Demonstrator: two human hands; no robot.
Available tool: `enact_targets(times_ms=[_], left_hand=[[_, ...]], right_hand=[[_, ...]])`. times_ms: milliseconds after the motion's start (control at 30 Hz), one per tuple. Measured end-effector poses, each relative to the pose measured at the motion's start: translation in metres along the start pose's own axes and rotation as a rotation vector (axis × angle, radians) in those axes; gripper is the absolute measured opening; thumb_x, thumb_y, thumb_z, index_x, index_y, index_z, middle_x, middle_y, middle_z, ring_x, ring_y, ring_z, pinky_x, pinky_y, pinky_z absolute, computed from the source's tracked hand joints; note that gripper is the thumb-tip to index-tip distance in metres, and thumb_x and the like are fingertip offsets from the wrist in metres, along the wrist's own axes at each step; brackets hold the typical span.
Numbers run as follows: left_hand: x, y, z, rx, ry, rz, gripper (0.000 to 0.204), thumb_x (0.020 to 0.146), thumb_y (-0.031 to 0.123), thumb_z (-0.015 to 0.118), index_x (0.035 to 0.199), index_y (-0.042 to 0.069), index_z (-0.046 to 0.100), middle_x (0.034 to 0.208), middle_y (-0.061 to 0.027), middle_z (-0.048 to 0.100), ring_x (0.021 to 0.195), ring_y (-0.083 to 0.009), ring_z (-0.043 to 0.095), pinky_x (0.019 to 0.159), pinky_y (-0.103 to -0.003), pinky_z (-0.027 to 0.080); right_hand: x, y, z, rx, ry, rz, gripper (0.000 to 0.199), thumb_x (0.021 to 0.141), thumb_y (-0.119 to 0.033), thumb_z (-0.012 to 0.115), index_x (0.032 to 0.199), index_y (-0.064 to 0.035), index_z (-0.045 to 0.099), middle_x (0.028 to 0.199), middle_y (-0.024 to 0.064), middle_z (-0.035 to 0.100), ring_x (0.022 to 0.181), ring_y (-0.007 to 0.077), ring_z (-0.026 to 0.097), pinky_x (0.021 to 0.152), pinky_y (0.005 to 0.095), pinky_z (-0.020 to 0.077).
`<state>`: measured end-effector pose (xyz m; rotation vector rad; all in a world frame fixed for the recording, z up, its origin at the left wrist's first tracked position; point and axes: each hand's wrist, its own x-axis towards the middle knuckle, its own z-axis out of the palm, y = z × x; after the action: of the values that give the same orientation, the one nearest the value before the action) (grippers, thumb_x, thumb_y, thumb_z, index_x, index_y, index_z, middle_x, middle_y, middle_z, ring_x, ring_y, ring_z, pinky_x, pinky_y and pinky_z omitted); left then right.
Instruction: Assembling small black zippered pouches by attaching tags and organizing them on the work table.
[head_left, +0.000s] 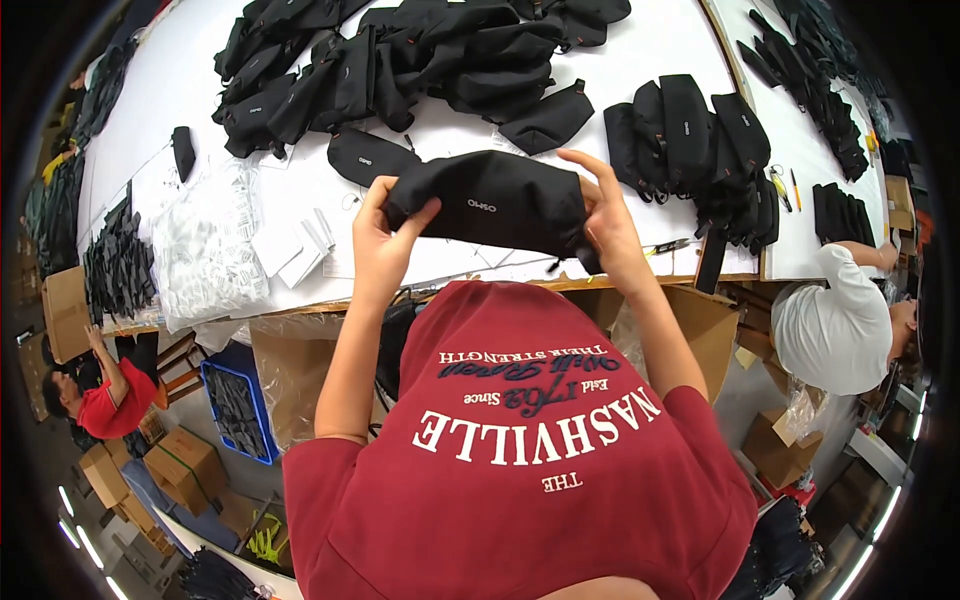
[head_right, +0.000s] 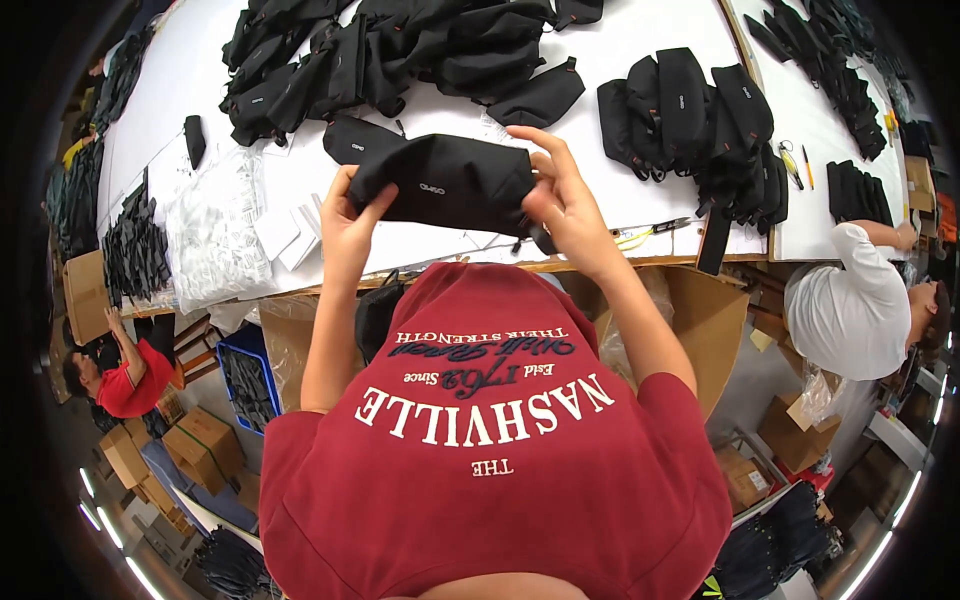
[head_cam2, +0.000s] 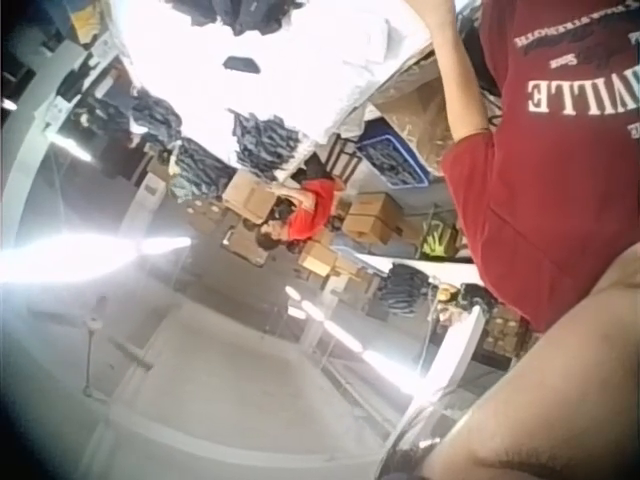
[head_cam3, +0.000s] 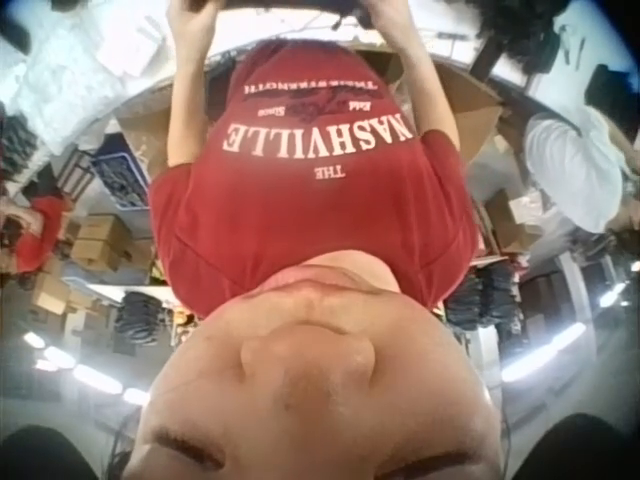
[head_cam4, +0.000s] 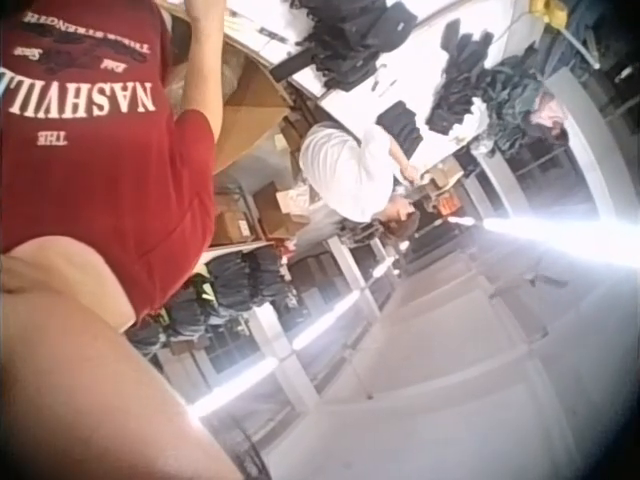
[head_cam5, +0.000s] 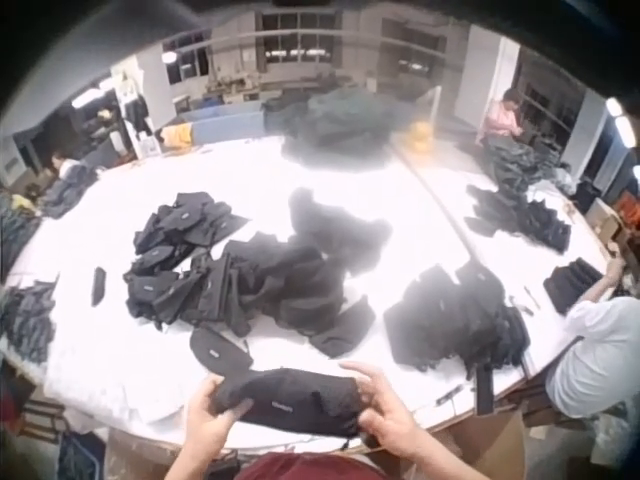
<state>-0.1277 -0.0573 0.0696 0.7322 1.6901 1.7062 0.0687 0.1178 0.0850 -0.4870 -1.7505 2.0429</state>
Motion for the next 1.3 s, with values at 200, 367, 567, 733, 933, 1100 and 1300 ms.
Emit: enact_targets(times_ms=[200, 367, 567, 733, 933, 1100, 1300], left_hand=[[-0.007, 0.008, 0.021, -0.111, -0.097, 0.039, 0.034, 0.082, -0.001, 0.064, 0.113, 0.003, 0.051, 0.096, -0.0069, 0.059, 0.088, -0.0112, 0.054, 0.078, -0.022, 0.042], [0.004, -0.009, 0.026, -0.221, -0.168, 0.216, 0.010, 0.084, 0.007, 0.062, 0.089, 0.000, 0.057, 0.088, -0.0051, 0.054, 0.084, -0.0141, 0.048, 0.078, -0.023, 0.036], [0.026, -0.022, 0.009, 0.467, -0.059, 0.234, 0.022, 0.090, 0.015, 0.057, 0.110, 0.007, 0.061, 0.110, -0.0087, 0.055, 0.092, -0.0174, 0.056, 0.078, -0.028, 0.044], [0.016, -0.098, -0.116, 1.139, 0.511, 0.046, 0.050, 0.083, 0.032, 0.065, 0.121, 0.003, 0.051, 0.125, -0.0196, 0.045, 0.117, -0.0352, 0.039, 0.097, -0.048, 0.033], [-0.025, -0.149, -0.161, 1.457, 0.494, -0.443, 0.066, 0.080, 0.040, 0.066, 0.130, 0.003, 0.045, 0.137, -0.0260, 0.035, 0.127, -0.0391, 0.033, 0.103, -0.047, 0.031], [-0.030, -0.149, -0.161, 1.255, 0.420, -0.324, 0.064, 0.080, 0.035, 0.067, 0.129, 0.001, 0.046, 0.132, -0.0278, 0.042, 0.121, -0.0395, 0.042, 0.100, -0.043, 0.036], [-0.030, -0.165, -0.184, 1.448, 0.726, -0.574, 0.113, 0.060, 0.065, 0.073, 0.142, 0.003, 0.023, 0.139, -0.0296, 0.031, 0.127, -0.0471, 0.029, 0.105, -0.054, 0.022]], right_hand=[[0.003, -0.018, 0.004, -0.393, 0.157, -0.147, 0.042, 0.074, -0.006, 0.073, 0.112, -0.0062, 0.055, 0.094, 0.0056, 0.061, 0.082, 0.0091, 0.057, 0.071, 0.0225, 0.0447], [-0.001, -0.017, -0.015, -0.210, 0.168, -0.139, 0.016, 0.077, -0.003, 0.069, 0.091, -0.0028, 0.062, 0.083, 0.0007, 0.060, 0.078, 0.0076, 0.054, 0.071, 0.0204, 0.0423], [0.003, -0.013, -0.083, -0.384, 0.631, -0.329, 0.017, 0.081, -0.008, 0.069, 0.095, -0.0032, 0.061, 0.085, -0.0005, 0.058, 0.075, 0.0064, 0.051, 0.070, 0.0204, 0.0407], [0.014, 0.001, -0.211, -0.836, 1.234, -0.312, 0.033, 0.084, -0.026, 0.066, 0.109, -0.0071, 0.059, 0.099, 0.0128, 0.058, 0.090, 0.0260, 0.057, 0.083, 0.0301, 0.0447], [0.013, 0.030, -0.214, -1.447, 1.199, -0.250, 0.025, 0.077, -0.018, 0.065, 0.100, -0.0085, 0.062, 0.102, 0.0141, 0.053, 0.097, 0.0296, 0.051, 0.081, 0.0406, 0.0430], [0.041, 0.126, -0.107, -0.983, 0.481, -0.167, 0.010, 0.077, -0.013, 0.066, 0.084, -0.0081, 0.064, 0.082, 0.0074, 0.057, 0.073, 0.0223, 0.057, 0.067, 0.0333, 0.0464], [0.104, 0.185, 0.001, -0.972, 0.127, 0.034, 0.008, 0.076, -0.019, 0.065, 0.079, -0.0112, 0.066, 0.083, 0.0082, 0.059, 0.078, 0.0261, 0.060, 0.066, 0.0377, 0.0485]])
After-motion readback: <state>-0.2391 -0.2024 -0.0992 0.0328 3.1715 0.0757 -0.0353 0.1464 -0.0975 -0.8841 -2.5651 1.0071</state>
